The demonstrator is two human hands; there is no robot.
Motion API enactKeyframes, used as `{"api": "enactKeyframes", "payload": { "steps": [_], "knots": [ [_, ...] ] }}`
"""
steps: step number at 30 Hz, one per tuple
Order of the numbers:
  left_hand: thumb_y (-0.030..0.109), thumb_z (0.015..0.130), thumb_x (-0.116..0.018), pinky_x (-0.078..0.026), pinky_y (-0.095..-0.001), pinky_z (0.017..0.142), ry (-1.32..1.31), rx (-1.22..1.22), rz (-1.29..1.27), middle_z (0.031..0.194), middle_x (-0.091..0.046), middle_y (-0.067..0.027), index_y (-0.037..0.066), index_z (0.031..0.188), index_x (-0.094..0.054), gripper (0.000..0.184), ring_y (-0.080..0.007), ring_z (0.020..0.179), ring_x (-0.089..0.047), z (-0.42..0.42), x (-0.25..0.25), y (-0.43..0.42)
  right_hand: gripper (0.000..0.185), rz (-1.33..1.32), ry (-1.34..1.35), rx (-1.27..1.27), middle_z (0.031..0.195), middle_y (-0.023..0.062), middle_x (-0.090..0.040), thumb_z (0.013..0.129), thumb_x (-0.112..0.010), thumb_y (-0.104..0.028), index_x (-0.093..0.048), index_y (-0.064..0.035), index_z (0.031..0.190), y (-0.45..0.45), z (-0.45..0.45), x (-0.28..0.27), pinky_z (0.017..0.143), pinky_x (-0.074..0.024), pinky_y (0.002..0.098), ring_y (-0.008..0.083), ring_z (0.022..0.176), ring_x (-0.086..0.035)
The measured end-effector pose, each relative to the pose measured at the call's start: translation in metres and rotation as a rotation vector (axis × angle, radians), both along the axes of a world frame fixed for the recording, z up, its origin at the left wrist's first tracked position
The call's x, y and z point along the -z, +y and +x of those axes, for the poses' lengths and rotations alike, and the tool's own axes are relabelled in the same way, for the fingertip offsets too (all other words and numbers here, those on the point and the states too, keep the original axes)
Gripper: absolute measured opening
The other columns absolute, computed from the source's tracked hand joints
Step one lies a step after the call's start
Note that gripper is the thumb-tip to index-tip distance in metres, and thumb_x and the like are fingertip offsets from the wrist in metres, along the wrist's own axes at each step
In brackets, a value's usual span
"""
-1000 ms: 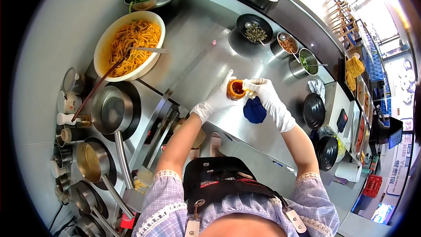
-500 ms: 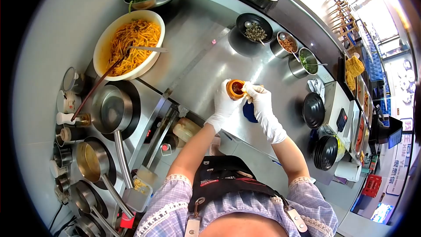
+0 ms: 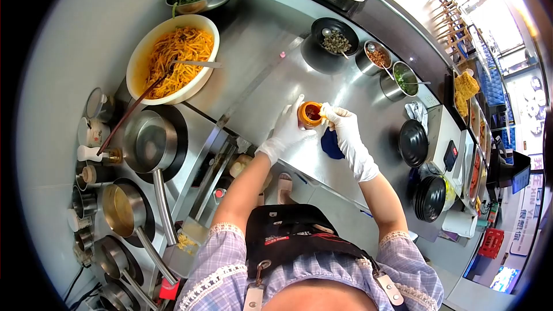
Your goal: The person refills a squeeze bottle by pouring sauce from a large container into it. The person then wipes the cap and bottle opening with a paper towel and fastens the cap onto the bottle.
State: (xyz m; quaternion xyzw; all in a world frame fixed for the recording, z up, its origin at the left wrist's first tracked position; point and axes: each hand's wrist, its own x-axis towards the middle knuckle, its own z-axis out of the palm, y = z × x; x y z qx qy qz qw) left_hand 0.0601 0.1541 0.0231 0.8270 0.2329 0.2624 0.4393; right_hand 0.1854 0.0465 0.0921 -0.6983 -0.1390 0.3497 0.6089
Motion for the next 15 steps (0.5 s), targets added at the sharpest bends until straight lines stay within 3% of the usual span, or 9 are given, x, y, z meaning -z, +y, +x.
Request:
{"api": "enactKeyframes", "payload": {
  "steps": [2, 5, 11, 15],
  "knots": [
    [0.02, 0.063, -0.084, -0.046, -0.039, 0.093, -0.066, 0.026, -0.074, 0.121, -0.054, -0.0173, 0.007, 0.129, -0.039, 0.081, -0.0316, 0.11, -0.056, 0.005, 0.001, -0.001, 0.015, 0.006, 0.001, 0.011, 0.068, 0.0015, -0.063, 0.084, -0.071, -0.014, -0.071, 0.0004, 0.085, -0.001, -0.001, 0.002, 0.048, -0.0349, 0.0184, 0.0055, 0.052, -0.045],
    [0.019, 0.064, -0.084, -0.048, -0.0386, 0.088, -0.135, -0.035, -0.247, 0.113, -0.058, -0.0165, 0.005, 0.122, -0.042, 0.073, -0.0311, 0.106, -0.058, 0.01, 0.003, -0.015, 0.015, 0.043, 0.03, 0.058, 0.069, 0.0014, -0.063, 0.085, -0.071, -0.015, -0.071, 0.0001, 0.085, -0.002, -0.007, 0.004, 0.048, -0.0355, 0.0187, 0.0056, 0.052, -0.046],
    [0.018, 0.064, -0.084, -0.046, -0.0414, 0.086, -0.145, -0.343, -0.094, 0.107, -0.059, -0.0157, 0.002, 0.118, -0.044, 0.069, -0.0337, 0.102, -0.058, 0.02, 0.008, -0.038, 0.016, 0.103, 0.094, 0.136, 0.07, 0.001, -0.063, 0.086, -0.07, -0.016, -0.069, -0.0002, 0.086, -0.007, -0.021, 0.004, 0.05, -0.037, 0.0195, 0.0054, 0.053, -0.047],
    [0.018, 0.064, -0.084, -0.044, -0.0427, 0.09, -0.133, -0.468, -0.155, 0.11, -0.056, -0.0174, 0.002, 0.119, -0.045, 0.07, -0.035, 0.103, -0.056, 0.025, 0.004, -0.054, 0.016, 0.185, 0.144, 0.215, 0.072, 0.0013, -0.063, 0.087, -0.069, -0.017, -0.069, -0.0003, 0.087, -0.006, -0.029, 0.018, 0.05, -0.0367, 0.0181, 0.0051, 0.053, -0.048]
  ]
}}
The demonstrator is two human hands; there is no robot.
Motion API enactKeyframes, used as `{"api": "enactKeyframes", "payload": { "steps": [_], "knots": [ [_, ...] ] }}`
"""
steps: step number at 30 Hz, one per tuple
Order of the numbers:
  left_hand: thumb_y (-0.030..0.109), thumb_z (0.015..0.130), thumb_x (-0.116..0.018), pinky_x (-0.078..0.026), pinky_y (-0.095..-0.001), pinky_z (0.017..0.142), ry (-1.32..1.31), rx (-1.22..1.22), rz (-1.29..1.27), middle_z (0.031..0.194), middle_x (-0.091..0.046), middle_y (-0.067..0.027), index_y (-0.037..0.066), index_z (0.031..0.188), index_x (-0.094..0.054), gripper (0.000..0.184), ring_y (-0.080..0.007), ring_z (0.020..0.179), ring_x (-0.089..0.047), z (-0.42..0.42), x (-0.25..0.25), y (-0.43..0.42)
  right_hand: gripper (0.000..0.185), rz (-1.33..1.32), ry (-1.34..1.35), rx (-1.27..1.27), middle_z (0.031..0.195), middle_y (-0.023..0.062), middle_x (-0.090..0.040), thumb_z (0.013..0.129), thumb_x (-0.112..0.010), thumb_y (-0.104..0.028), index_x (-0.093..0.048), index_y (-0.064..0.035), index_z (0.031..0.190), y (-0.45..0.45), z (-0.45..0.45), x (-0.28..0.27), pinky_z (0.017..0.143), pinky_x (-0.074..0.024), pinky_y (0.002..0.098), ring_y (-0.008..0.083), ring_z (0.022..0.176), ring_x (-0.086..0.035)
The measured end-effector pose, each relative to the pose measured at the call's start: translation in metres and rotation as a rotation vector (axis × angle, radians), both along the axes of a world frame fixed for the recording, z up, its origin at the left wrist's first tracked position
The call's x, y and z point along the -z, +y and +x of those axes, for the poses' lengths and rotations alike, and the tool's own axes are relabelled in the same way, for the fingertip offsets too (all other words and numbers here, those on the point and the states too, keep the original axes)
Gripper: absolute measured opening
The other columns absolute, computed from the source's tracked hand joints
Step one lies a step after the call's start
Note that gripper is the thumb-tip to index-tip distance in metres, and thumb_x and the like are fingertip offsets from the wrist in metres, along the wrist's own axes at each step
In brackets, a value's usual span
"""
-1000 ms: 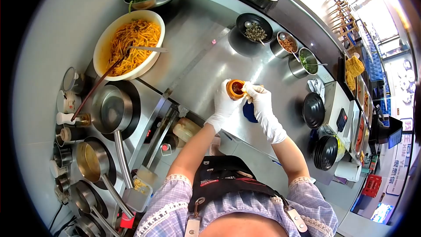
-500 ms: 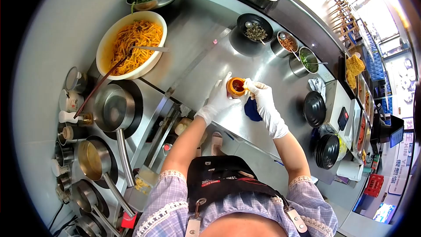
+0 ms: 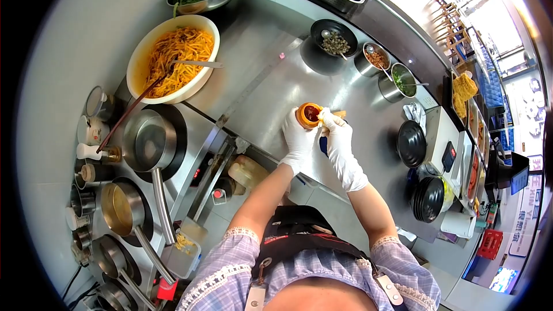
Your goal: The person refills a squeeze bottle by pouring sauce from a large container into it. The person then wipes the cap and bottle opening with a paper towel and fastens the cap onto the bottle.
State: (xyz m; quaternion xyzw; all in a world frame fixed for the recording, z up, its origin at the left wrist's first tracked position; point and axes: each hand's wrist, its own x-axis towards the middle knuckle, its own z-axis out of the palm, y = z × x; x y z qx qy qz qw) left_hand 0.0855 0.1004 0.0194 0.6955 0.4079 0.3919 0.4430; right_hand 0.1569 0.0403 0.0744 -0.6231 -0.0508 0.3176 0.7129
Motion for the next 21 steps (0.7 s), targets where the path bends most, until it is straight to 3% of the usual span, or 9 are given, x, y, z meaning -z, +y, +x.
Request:
{"api": "enactKeyframes", "payload": {
  "steps": [3, 5, 6, 8, 10, 12, 16, 21],
  "knots": [
    [0.02, 0.063, -0.084, -0.041, -0.0419, 0.095, 0.073, -0.061, 0.019, 0.119, -0.052, -0.0196, 0.002, 0.126, -0.041, 0.078, -0.0353, 0.111, -0.052, -0.001, 0.006, -0.002, 0.016, -0.024, 0.005, -0.056, 0.071, 0.0014, -0.064, 0.086, -0.07, -0.017, -0.069, -0.0004, 0.086, 0.002, 0.007, -0.012, 0.05, -0.0369, 0.0172, 0.0051, 0.052, -0.048],
    [0.021, 0.061, -0.085, -0.039, -0.0417, 0.099, 0.125, 0.146, 0.218, 0.126, -0.048, -0.0195, 0.003, 0.133, -0.036, 0.088, -0.0353, 0.117, -0.047, -0.016, 0.007, 0.012, 0.016, -0.061, -0.025, -0.119, 0.071, 0.0017, -0.064, 0.086, -0.07, -0.017, -0.069, -0.0003, 0.087, 0.001, 0.018, -0.018, 0.05, -0.0372, 0.0172, 0.0052, 0.052, -0.048],
    [0.021, 0.061, -0.085, -0.039, -0.0417, 0.099, 0.128, 0.149, 0.219, 0.126, -0.048, -0.0195, 0.003, 0.133, -0.036, 0.088, -0.0353, 0.117, -0.047, -0.023, 0.007, 0.021, 0.016, -0.1, -0.051, -0.184, 0.071, 0.002, -0.065, 0.086, -0.07, -0.017, -0.069, -0.0001, 0.087, 0.0, 0.023, -0.019, 0.049, -0.0374, 0.0172, 0.0053, 0.053, -0.049],
    [0.023, 0.06, -0.085, -0.037, -0.042, 0.103, 0.191, 0.491, 0.154, 0.131, -0.045, -0.0186, 0.004, 0.137, -0.032, 0.095, -0.0346, 0.122, -0.043, -0.032, -0.007, 0.046, 0.018, -0.13, -0.039, -0.235, 0.072, 0.0032, -0.066, 0.085, -0.071, -0.017, -0.07, 0.0005, 0.086, 0.001, 0.033, -0.015, 0.049, -0.0375, 0.0173, 0.0052, 0.053, -0.049],
    [0.022, 0.061, -0.085, -0.04, -0.043, 0.1, 0.153, 0.5, 0.221, 0.127, -0.048, -0.0175, 0.005, 0.138, -0.03, 0.097, -0.0352, 0.117, -0.048, -0.026, -0.004, 0.055, 0.019, -0.119, -0.065, -0.27, 0.071, 0.0028, -0.065, 0.085, -0.071, -0.018, -0.07, 0.001, 0.086, 0.004, 0.036, -0.014, 0.049, -0.0376, 0.0181, 0.0053, 0.053, -0.049],
    [0.02, 0.062, -0.084, -0.044, -0.0417, 0.095, 0.049, 0.548, 0.103, 0.122, -0.053, -0.0175, 0.005, 0.135, -0.032, 0.091, -0.0354, 0.11, -0.055, -0.019, 0.001, 0.055, 0.019, -0.12, -0.086, -0.255, 0.071, 0.0026, -0.065, 0.086, -0.071, -0.018, -0.07, 0.0009, 0.087, 0.004, 0.035, -0.016, 0.049, -0.0377, 0.0185, 0.0054, 0.052, -0.048],
    [0.018, 0.064, -0.083, -0.047, -0.0399, 0.091, 0.0, 0.506, 0.045, 0.115, -0.056, -0.0176, 0.003, 0.129, -0.034, 0.083, -0.0348, 0.104, -0.059, -0.012, 0.01, 0.042, 0.019, -0.099, -0.053, -0.131, 0.071, 0.002, -0.063, 0.086, -0.07, -0.018, -0.07, 0.0002, 0.087, 0.004, 0.024, -0.013, 0.05, -0.0377, 0.019, 0.0056, 0.053, -0.048],
    [0.02, 0.064, -0.082, -0.046, -0.0425, 0.084, -0.049, 0.264, 0.074, 0.107, -0.058, -0.0164, 0.004, 0.114, -0.046, 0.064, -0.0352, 0.098, -0.058, -0.006, -0.001, 0.027, 0.017, -0.07, -0.001, -0.069, 0.073, 0.0032, -0.063, 0.088, -0.068, -0.016, -0.068, 0.0007, 0.087, -0.001, 0.014, -0.011, 0.05, -0.0383, 0.0193, 0.0073, 0.056, -0.05]
  ]
}}
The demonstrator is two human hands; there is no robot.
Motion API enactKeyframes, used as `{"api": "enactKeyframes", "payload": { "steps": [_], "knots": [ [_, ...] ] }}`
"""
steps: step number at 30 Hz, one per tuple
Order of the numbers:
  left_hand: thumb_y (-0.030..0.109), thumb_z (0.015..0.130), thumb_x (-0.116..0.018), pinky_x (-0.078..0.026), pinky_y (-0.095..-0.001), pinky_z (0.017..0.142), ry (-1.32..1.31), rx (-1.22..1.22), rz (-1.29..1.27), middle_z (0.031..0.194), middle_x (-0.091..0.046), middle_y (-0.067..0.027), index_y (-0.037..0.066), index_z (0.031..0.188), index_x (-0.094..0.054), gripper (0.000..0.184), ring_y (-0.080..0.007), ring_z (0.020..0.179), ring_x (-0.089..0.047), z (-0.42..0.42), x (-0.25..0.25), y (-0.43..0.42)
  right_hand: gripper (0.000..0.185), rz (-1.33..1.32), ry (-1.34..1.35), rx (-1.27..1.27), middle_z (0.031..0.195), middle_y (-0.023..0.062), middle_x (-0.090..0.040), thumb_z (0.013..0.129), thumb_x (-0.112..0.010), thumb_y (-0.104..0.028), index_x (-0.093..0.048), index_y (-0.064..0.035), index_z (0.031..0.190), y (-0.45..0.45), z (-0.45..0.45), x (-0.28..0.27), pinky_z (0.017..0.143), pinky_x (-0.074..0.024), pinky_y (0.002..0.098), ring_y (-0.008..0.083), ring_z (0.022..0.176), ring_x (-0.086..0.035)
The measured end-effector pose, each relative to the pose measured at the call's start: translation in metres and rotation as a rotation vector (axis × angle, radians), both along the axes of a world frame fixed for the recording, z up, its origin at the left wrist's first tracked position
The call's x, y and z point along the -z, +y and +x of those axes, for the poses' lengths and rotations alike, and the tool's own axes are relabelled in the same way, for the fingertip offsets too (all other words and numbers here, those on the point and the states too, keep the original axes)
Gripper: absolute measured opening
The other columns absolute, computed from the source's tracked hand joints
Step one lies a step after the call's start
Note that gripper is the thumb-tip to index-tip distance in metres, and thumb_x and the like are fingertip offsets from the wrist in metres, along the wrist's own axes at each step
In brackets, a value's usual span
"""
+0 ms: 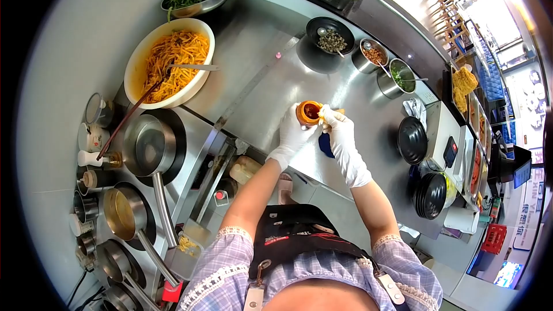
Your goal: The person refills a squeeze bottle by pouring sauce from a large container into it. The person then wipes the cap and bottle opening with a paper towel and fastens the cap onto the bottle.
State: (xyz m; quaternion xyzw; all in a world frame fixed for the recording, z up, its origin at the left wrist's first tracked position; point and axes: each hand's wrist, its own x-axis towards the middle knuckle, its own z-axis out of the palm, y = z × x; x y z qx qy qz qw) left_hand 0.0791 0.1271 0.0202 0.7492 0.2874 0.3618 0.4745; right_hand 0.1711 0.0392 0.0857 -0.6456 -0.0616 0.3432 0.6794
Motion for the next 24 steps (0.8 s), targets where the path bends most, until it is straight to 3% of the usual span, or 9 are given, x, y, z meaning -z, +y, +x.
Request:
{"api": "enactKeyframes", "payload": {
  "steps": [7, 9, 12, 19, 24],
  "knots": [
    [0.02, 0.064, -0.083, -0.041, -0.0442, 0.088, 0.056, -0.196, 0.0, 0.104, -0.058, -0.0152, 0.004, 0.113, -0.047, 0.064, -0.0355, 0.1, -0.054, 0.007, 0.0, -0.016, 0.012, 0.113, 0.11, 0.046, 0.074, 0.0046, -0.063, 0.087, -0.066, -0.011, -0.067, 0.0014, 0.09, -0.004, -0.006, 0.01, 0.051, -0.0401, 0.0222, 0.01, 0.057, -0.051],
    [0.021, 0.065, -0.083, -0.042, -0.0438, 0.092, 0.132, -0.205, -0.021, 0.114, -0.055, -0.02, 0.001, 0.125, -0.041, 0.076, -0.0368, 0.108, -0.054, 0.007, 0.001, -0.017, 0.011, 0.097, 0.133, 0.06, 0.074, 0.0046, -0.062, 0.087, -0.066, -0.01, -0.067, 0.0006, 0.089, -0.005, -0.013, 0.007, 0.053, -0.0405, 0.0227, 0.0108, 0.057, -0.05],
    [0.022, 0.065, -0.083, -0.041, -0.0443, 0.094, 0.143, -0.203, 0.003, 0.116, -0.054, -0.0201, 0.001, 0.127, -0.04, 0.078, -0.0376, 0.109, -0.053, 0.007, 0.005, -0.018, 0.014, 0.119, 0.18, 0.076, 0.075, 0.0044, -0.062, 0.087, -0.066, -0.013, -0.067, 0.0006, 0.091, -0.007, -0.013, 0.013, 0.055, -0.0409, 0.0226, 0.0112, 0.059, -0.05],
    [0.022, 0.066, -0.083, -0.041, -0.0448, 0.094, 0.165, -0.216, 0.034, 0.116, -0.055, -0.0202, 0.001, 0.127, -0.04, 0.077, -0.038, 0.109, -0.052, 0.007, 0.006, -0.018, 0.021, 0.213, 0.473, 0.096, 0.081, 0.0064, -0.06, 0.088, -0.064, -0.013, -0.059, 0.0013, 0.103, -0.005, -0.016, 0.009, 0.057, -0.0424, 0.0246, 0.013, 0.061, -0.05],
    [0.019, 0.072, -0.078, -0.042, -0.0435, 0.092, 0.129, -0.233, 0.053, 0.113, -0.057, -0.0187, 0.001, 0.124, -0.043, 0.065, -0.0369, 0.107, -0.054, 0.008, 0.009, -0.017, 0.025, 0.248, 0.56, 0.138, 0.086, 0.0092, -0.06, 0.091, -0.06, -0.014, -0.054, 0.002, 0.109, -0.006, -0.033, -0.003, 0.06, -0.0455, 0.0277, 0.0163, 0.064, -0.051]
  ]
}}
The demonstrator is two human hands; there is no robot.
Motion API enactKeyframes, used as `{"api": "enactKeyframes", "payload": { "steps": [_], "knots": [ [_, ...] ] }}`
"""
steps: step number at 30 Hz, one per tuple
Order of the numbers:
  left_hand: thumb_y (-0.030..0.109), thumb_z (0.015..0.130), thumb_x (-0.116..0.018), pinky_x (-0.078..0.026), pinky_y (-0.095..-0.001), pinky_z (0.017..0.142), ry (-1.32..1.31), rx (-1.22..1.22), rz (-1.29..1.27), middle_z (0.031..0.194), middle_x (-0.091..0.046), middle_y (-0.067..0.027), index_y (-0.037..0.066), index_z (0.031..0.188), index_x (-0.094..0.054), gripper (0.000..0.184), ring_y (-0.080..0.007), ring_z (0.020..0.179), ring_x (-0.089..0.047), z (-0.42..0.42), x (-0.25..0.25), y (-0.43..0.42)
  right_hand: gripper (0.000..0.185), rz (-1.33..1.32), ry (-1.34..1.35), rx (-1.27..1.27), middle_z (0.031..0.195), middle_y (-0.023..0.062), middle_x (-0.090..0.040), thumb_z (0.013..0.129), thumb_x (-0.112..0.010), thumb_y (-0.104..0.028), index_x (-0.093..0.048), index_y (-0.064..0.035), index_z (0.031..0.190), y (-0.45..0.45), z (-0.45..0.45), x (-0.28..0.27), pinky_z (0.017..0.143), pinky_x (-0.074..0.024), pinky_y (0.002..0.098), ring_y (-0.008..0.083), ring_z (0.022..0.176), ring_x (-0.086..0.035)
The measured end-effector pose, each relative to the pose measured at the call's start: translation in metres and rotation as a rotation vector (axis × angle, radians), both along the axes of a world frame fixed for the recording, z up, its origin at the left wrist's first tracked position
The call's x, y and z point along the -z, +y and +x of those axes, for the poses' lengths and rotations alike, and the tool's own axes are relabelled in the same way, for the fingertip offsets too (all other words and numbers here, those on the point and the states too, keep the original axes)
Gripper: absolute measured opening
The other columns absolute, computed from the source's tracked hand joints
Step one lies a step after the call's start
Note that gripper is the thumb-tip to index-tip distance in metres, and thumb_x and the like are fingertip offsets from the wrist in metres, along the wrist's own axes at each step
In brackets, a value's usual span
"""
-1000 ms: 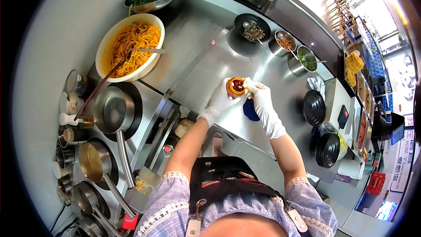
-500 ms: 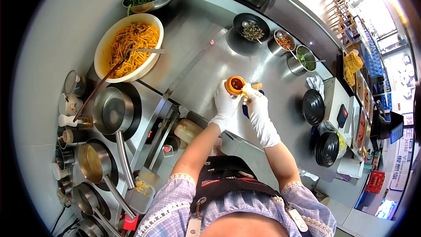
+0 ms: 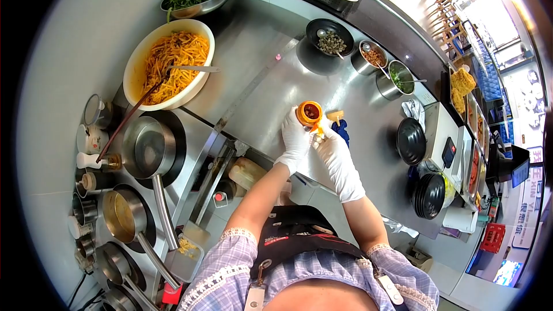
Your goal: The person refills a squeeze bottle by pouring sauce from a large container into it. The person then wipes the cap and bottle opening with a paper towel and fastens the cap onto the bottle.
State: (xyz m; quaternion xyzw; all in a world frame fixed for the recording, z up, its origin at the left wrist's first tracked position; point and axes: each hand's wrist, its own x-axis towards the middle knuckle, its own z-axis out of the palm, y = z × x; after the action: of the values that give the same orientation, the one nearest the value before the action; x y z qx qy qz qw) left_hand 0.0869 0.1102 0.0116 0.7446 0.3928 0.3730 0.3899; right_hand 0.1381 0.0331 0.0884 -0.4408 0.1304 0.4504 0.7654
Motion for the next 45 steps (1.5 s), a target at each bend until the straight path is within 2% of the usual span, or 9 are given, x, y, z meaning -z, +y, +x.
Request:
{"api": "enactKeyframes", "payload": {
  "steps": [8, 11, 14, 17, 23, 26, 31, 38, 45],
  "knots": [
    [0.019, 0.074, -0.075, -0.04, -0.0435, 0.096, 0.068, 0.032, -0.026, 0.116, -0.055, -0.0186, 0.003, 0.13, -0.04, 0.067, -0.0365, 0.11, -0.053, 0.0, 0.017, 0.007, 0.029, 0.372, 0.294, -0.199, 0.104, 0.0091, -0.065, 0.089, -0.06, -0.017, -0.055, -0.0037, 0.115, -0.023, -0.001, 0.006, 0.075, -0.0499, 0.0336, 0.022, 0.081, -0.062],
    [0.016, 0.074, -0.074, -0.037, -0.0445, 0.099, 0.144, 0.037, -0.028, 0.122, -0.051, -0.0195, 0.003, 0.135, -0.036, 0.073, -0.0378, 0.112, -0.05, -0.017, -0.014, -0.002, 0.022, 0.188, 0.173, -0.094, 0.094, 0.0058, -0.068, 0.089, -0.063, -0.022, -0.061, -0.0075, 0.105, -0.027, -0.006, -0.008, 0.072, -0.0501, 0.0329, 0.0185, 0.077, -0.063],
    [0.003, 0.079, -0.067, -0.043, -0.039, 0.093, -0.034, -0.021, 0.027, 0.117, -0.052, -0.0171, -0.001, 0.128, -0.045, 0.054, -0.0311, 0.109, -0.053, -0.043, -0.014, -0.014, 0.027, 0.274, 0.192, -0.129, 0.102, 0.0079, -0.067, 0.087, -0.064, -0.021, -0.059, -0.0068, 0.11, -0.037, -0.002, -0.005, 0.077, -0.0499, 0.0344, 0.0215, 0.088, -0.064],
    [0.003, 0.09, -0.057, -0.049, -0.0286, 0.077, -0.486, 0.165, -0.678, 0.099, -0.065, -0.0066, 0.002, 0.111, -0.061, 0.022, -0.0158, 0.086, -0.06, -0.062, -0.01, -0.03, 0.032, 0.287, 0.22, -0.152, 0.108, 0.0092, -0.065, 0.086, -0.065, -0.019, -0.057, -0.0061, 0.114, -0.041, -0.008, -0.009, 0.08, -0.0496, 0.035, 0.0232, 0.095, -0.063],
    [-0.002, 0.092, -0.054, -0.048, -0.0215, 0.079, -0.643, 0.287, -0.96, 0.105, -0.065, -0.0036, -0.002, 0.113, -0.064, 0.024, -0.0095, 0.089, -0.06, -0.078, -0.049, -0.028, 0.034, 0.274, 0.262, -0.19, 0.106, 0.0084, -0.065, 0.085, -0.065, -0.015, -0.056, -0.0038, 0.116, -0.045, -0.02, 0.004, 0.08, -0.05, 0.0329, 0.0227, 0.096, -0.063],
    [-0.001, 0.09, -0.057, -0.048, -0.0219, 0.083, -0.632, 0.333, -0.963, 0.104, -0.066, -0.0048, -0.002, 0.11, -0.065, 0.021, -0.0099, 0.092, -0.06, -0.083, -0.057, -0.025, 0.028, 0.317, 0.065, -0.23, 0.098, 0.0052, -0.066, 0.085, -0.065, -0.011, -0.06, -0.0015, 0.111, -0.048, -0.019, 0.02, 0.076, -0.0499, 0.0274, 0.0176, 0.087, -0.064],
    [-0.002, 0.088, -0.061, -0.048, -0.0222, 0.083, -0.566, 0.378, -0.842, 0.101, -0.067, -0.0051, -0.002, 0.104, -0.066, 0.017, -0.0092, 0.091, -0.061, -0.087, -0.064, -0.03, 0.016, -0.186, -0.683, -0.158, 0.086, 0.0016, -0.067, 0.084, -0.067, -0.006, -0.068, 0.0, 0.099, -0.044, -0.044, -0.017, 0.069, -0.0451, 0.0219, 0.0074, 0.073, -0.057],
    [-0.001, 0.085, -0.065, -0.051, -0.0225, 0.079, -0.626, 0.361, -0.979, 0.097, -0.068, -0.007, -0.003, 0.101, -0.066, 0.016, -0.0112, 0.086, -0.063, -0.086, -0.064, -0.036, 0.015, -0.247, -0.844, -0.162, 0.091, 0.0042, -0.068, 0.087, -0.065, -0.004, -0.067, 0.0024, 0.1, -0.05, -0.043, -0.007, 0.078, -0.0481, 0.0229, 0.0088, 0.081, -0.06],
    [-0.001, 0.086, -0.065, -0.051, -0.0227, 0.079, -0.512, 0.38, -0.851, 0.095, -0.068, -0.0057, -0.002, 0.097, -0.066, 0.012, -0.0106, 0.086, -0.063, -0.088, -0.063, -0.037, 0.018, -0.28, -0.876, -0.212, 0.084, -0.0008, -0.06, 0.087, -0.065, -0.01, -0.068, 0.001, 0.101, -0.058, -0.041, -0.011, 0.07, -0.0432, 0.02, 0.0065, 0.076, -0.054]
  ]
}}
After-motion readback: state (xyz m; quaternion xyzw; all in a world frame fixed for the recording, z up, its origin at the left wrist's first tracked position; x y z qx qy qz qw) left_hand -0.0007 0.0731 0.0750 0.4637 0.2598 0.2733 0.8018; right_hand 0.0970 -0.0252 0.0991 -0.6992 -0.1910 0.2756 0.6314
